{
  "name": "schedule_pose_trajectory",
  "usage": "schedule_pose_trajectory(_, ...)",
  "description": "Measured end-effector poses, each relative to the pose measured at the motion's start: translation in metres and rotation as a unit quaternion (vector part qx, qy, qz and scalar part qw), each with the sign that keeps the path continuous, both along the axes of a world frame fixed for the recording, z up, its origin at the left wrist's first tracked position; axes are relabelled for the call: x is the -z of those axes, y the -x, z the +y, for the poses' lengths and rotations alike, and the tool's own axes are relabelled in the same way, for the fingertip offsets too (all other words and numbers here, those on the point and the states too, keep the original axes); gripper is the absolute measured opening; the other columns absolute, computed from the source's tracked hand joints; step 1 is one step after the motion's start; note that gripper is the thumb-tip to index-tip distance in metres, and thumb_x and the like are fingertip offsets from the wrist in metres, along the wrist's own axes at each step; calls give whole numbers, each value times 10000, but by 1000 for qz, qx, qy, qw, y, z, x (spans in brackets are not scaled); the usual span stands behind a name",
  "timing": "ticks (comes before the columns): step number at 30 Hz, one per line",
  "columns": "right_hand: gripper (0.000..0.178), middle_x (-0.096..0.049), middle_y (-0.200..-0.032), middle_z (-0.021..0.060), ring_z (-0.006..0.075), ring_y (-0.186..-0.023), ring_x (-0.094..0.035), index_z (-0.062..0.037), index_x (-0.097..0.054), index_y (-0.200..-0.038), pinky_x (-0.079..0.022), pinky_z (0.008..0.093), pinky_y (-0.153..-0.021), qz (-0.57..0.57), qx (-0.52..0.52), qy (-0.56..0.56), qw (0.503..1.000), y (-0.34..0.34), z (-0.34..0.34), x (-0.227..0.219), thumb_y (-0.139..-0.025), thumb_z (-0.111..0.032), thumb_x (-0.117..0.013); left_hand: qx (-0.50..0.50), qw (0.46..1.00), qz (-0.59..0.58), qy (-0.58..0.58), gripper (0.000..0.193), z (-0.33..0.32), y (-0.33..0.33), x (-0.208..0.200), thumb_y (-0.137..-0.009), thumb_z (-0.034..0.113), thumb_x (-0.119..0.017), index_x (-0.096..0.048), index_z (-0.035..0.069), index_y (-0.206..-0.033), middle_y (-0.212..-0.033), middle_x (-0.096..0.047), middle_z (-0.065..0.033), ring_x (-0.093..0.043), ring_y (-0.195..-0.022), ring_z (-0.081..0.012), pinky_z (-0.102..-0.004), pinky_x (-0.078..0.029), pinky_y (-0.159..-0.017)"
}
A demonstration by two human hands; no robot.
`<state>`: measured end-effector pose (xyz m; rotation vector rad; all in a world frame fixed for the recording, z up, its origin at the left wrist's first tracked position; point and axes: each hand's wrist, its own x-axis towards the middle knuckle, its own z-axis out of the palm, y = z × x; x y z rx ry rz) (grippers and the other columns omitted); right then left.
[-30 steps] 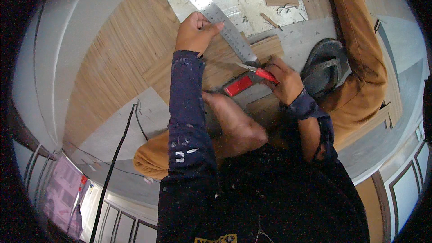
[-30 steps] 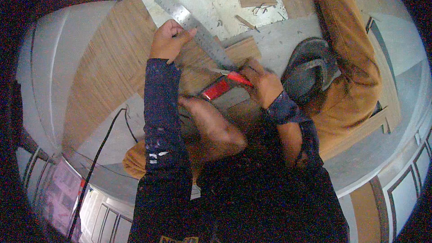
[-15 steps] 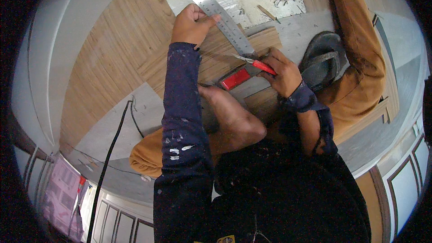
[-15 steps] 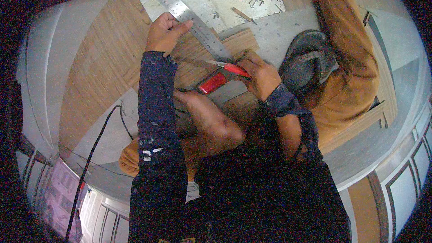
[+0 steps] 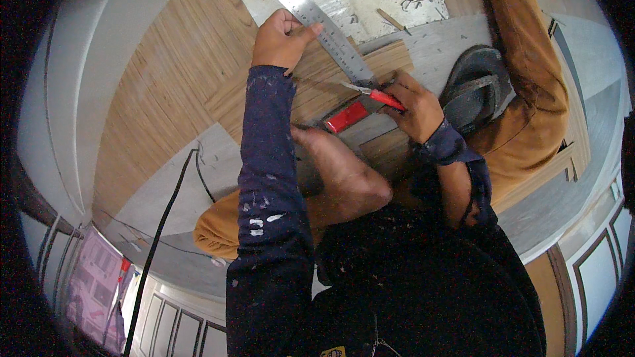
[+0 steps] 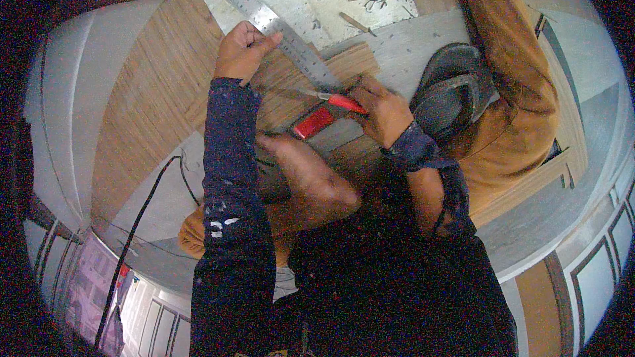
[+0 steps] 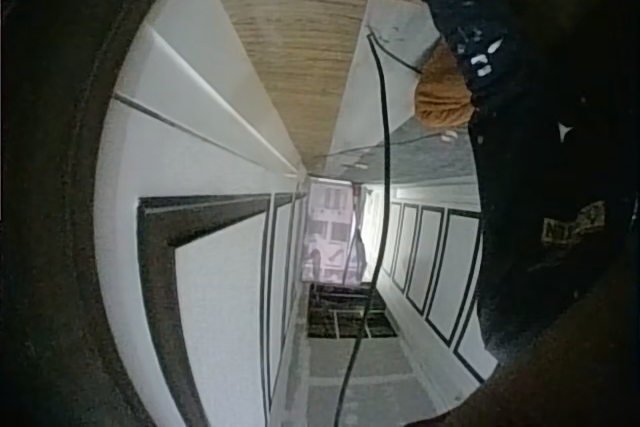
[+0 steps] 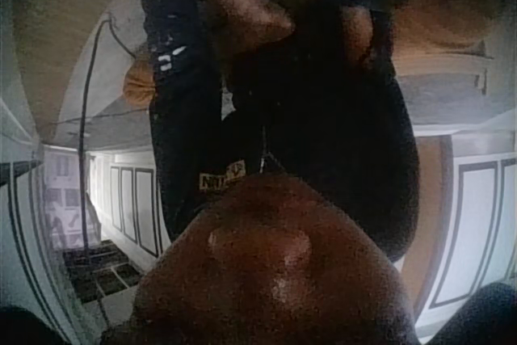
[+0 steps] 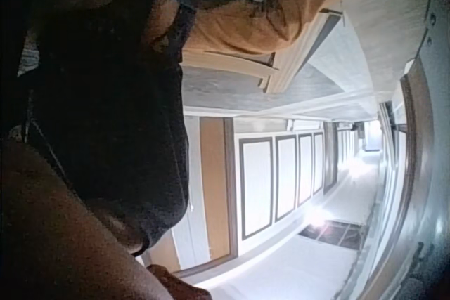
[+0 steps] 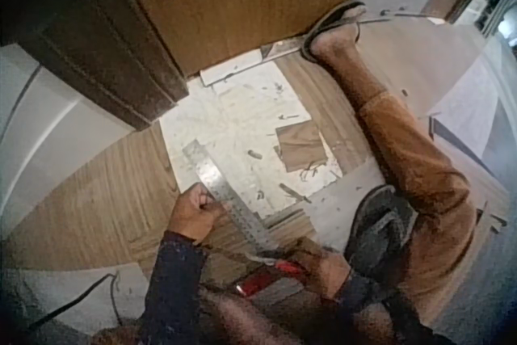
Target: The person cuts a piece of wood-patterned floor tile using a utility knife and a metal ruler while sitting on the floor.
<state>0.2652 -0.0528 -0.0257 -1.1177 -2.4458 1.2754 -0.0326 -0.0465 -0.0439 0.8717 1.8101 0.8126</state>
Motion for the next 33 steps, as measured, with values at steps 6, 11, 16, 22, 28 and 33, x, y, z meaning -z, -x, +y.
schedule_pose_trajectory(6,307,-616,-1205,106,379,-958,-669,-121,-656,-1090,-572,458,-796,-44,-23,1,999,-5,-1,7,-803,-163,-757,11,1000,20,17,336,3,-4,-15,-811,158,-832,-647,-20,-1027,-919,-727,-96,-671,-834,-144,-284,-518,-784)
schedule_pose_trajectory(11,319,-607,-1242,122,383,-964,-668,-129,-653,-1109,-569,462,-800,-42,-36,-16,998,-6,-1,10,-803,-146,-743,3,999,36,23,332,3,-4,-14,-816,163,-829,-650,-14,-1033,-906,-728,-85,-669,-820,-135,-276,-517,-765)
schedule_pose_trajectory(16,361,-602,-1030,128,372,-894,-647,-50,-680,-1024,-545,429,-753,-25,-17,-38,999,-1,-2,8,-705,-93,-842,1,1000,5,20,325,1,0,-5,-814,147,-826,-651,-15,-1034,-904,-726,-83,-669,-824,-134,-276,-517,-771)
schedule_pose_trajectory(22,294,-609,-1194,119,388,-937,-665,-95,-659,-1071,-560,472,-790,-47,-40,5,998,1,2,1,-798,-150,-753,-7,1000,-6,0,319,1,-1,-5,-812,154,-830,-654,-14,-1017,-889,-721,-76,-664,-827,-131,-273,-509,-755)
schedule_pose_trajectory(28,315,-578,-980,125,372,-863,-637,-57,-673,-1014,-531,438,-723,-13,-19,-15,1000,2,3,-1,-746,-126,-823,-3,999,28,-18,278,0,-4,-7,-834,187,-829,-580,64,-854,-759,-659,-10,-545,-673,-76,-252,-430,-632)
schedule_pose_trajectory(33,345,-584,-997,126,372,-895,-633,-46,-663,-1023,-533,424,-751,-33,-18,2,999,3,3,-4,-729,-116,-828,1,1000,15,3,322,-1,0,-1,-803,167,-840,-655,-9,-1000,-896,-724,-79,-656,-803,-129,-274,-508,-752)
